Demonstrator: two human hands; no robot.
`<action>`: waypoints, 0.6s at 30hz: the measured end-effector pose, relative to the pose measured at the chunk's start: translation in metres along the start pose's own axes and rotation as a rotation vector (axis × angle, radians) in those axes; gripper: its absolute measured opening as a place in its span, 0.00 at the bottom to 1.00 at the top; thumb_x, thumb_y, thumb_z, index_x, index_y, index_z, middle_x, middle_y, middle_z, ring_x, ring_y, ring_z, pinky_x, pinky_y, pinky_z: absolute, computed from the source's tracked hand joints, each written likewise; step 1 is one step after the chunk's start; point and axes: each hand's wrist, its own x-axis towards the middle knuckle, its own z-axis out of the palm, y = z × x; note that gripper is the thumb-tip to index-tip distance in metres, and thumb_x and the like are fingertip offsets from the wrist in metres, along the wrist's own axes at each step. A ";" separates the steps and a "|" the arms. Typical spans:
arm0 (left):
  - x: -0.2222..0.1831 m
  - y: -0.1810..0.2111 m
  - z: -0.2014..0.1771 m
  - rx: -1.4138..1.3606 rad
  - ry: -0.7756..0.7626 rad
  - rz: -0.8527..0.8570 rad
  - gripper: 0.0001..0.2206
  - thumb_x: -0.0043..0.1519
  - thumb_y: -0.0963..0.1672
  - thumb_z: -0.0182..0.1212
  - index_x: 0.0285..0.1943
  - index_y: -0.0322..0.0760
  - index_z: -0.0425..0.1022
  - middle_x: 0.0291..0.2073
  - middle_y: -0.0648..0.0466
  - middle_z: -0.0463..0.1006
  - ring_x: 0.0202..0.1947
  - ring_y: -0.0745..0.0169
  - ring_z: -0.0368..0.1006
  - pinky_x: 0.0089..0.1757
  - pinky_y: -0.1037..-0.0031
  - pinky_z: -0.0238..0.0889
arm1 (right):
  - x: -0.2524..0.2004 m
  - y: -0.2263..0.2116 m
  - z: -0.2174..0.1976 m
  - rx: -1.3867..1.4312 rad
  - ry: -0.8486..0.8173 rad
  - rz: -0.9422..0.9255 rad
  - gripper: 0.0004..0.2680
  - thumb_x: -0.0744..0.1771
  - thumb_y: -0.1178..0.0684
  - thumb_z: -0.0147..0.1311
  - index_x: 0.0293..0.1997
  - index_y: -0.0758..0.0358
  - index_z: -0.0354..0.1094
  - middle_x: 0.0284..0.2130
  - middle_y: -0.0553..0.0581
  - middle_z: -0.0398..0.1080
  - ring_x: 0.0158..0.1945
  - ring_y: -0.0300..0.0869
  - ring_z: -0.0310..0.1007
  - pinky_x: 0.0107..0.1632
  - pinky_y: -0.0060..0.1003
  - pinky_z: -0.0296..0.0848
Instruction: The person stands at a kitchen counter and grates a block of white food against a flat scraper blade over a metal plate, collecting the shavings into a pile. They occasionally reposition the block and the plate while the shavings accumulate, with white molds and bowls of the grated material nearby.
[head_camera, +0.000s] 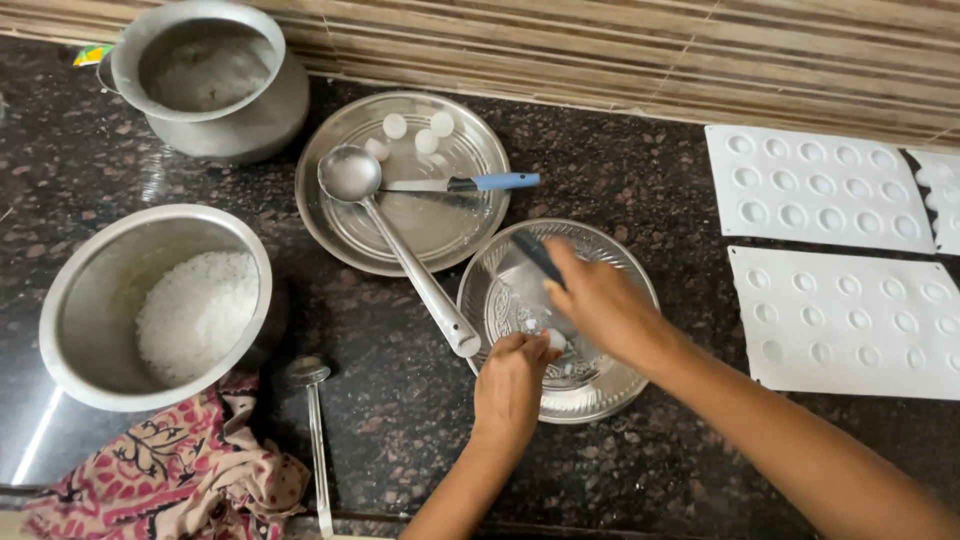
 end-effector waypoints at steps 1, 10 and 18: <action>0.000 0.001 0.001 0.005 0.012 -0.010 0.09 0.61 0.45 0.64 0.42 0.35 0.83 0.37 0.46 0.81 0.40 0.44 0.78 0.40 0.58 0.71 | 0.000 0.005 -0.005 0.023 0.048 0.020 0.14 0.68 0.54 0.52 0.58 0.61 0.56 0.22 0.66 0.73 0.23 0.58 0.77 0.22 0.52 0.70; 0.006 0.008 -0.001 0.075 0.001 -0.050 0.10 0.56 0.45 0.68 0.41 0.33 0.82 0.35 0.47 0.80 0.42 0.45 0.76 0.42 0.59 0.69 | -0.028 0.011 -0.013 0.081 0.211 0.008 0.16 0.67 0.52 0.56 0.59 0.60 0.56 0.28 0.69 0.75 0.31 0.62 0.78 0.29 0.54 0.73; 0.005 0.008 0.002 0.071 0.019 -0.026 0.13 0.57 0.44 0.66 0.50 0.35 0.83 0.43 0.50 0.82 0.44 0.47 0.77 0.42 0.60 0.70 | -0.030 0.010 -0.001 0.087 0.249 -0.122 0.17 0.66 0.55 0.57 0.59 0.62 0.56 0.28 0.67 0.75 0.29 0.60 0.78 0.26 0.52 0.72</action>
